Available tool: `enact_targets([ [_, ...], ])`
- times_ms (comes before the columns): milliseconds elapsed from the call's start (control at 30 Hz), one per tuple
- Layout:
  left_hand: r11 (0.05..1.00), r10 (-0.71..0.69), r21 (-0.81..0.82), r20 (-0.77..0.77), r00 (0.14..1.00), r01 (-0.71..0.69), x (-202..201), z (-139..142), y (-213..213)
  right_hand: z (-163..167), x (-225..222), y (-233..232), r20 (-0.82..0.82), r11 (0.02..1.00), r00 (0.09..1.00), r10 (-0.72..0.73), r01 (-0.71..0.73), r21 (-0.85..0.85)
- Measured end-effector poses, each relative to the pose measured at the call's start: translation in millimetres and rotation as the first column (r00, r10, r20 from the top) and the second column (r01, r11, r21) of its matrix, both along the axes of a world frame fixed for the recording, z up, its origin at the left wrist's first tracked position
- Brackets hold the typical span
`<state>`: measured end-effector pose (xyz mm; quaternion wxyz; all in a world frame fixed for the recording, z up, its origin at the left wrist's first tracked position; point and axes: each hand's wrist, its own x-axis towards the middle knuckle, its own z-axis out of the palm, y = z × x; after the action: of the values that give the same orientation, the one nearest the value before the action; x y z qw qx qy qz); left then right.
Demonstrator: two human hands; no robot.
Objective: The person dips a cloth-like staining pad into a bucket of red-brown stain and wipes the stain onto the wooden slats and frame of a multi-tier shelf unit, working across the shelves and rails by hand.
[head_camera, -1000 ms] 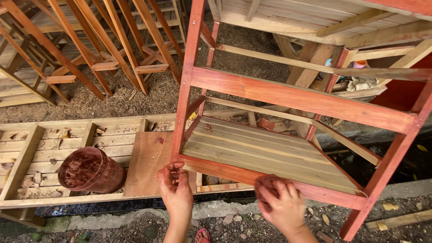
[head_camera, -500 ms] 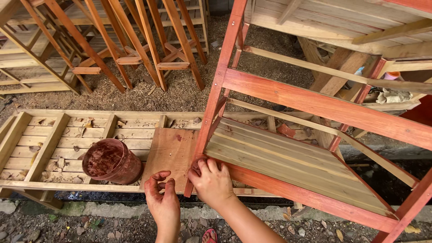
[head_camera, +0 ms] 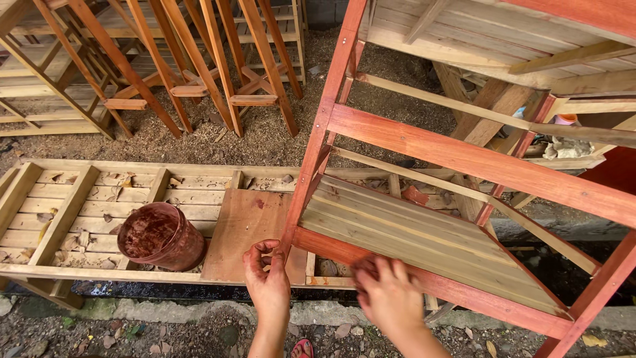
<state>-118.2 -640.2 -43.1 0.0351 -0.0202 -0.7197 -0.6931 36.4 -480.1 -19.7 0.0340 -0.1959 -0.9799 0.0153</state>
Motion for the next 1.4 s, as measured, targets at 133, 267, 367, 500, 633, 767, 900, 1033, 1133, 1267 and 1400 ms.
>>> enact_targets([
  [133,0.999,-0.024,0.029,-0.023,0.999,0.024,7,1,0,-8,48,12,0.001,0.994,0.994,-0.114,0.114,0.005],
  [267,0.999,-0.039,-0.006,-0.003,0.999,0.039,6,5,-7,-21,27,-6,-0.128,0.989,0.982,-0.139,0.144,0.025],
  [367,0.998,-0.051,-0.034,-0.025,0.998,0.050,2,7,-12,-26,-12,-30,-0.226,0.999,0.974,-0.028,0.035,0.028],
  [500,0.997,-0.055,0.049,-0.020,0.998,0.056,-8,5,-22,-13,-74,-60,-0.163,0.988,0.983,0.080,-0.100,-0.115],
  [633,0.997,-0.041,0.065,-0.048,0.998,0.044,-16,3,-34,10,-116,-79,-0.312,0.968,0.933,0.179,-0.224,-0.117],
  [767,0.994,-0.075,0.069,-0.095,0.993,0.082,-18,4,-24,21,-117,-74,-0.419,0.952,0.895,0.154,-0.248,-0.181],
  [900,0.970,-0.191,0.125,-0.141,0.971,0.209,-3,6,16,19,-77,-59,-0.540,0.972,0.825,0.169,-0.232,-0.049],
  [1033,0.936,-0.304,0.142,-0.131,0.944,0.321,32,10,65,14,-14,-27,-0.548,0.992,0.836,-0.012,-0.060,-0.114],
  [1133,0.916,-0.396,0.014,-0.140,0.908,0.401,68,14,104,8,39,4,-0.552,0.989,0.822,-0.143,0.091,-0.121],
  [1267,0.838,-0.543,-0.061,-0.200,0.816,0.542,120,21,143,-1,122,46,-0.568,0.945,0.756,-0.326,0.284,-0.164],
  [1400,0.766,-0.635,-0.137,-0.011,0.772,0.628,168,27,171,-16,202,82,-0.521,0.830,0.657,-0.545,0.514,-0.219],
])
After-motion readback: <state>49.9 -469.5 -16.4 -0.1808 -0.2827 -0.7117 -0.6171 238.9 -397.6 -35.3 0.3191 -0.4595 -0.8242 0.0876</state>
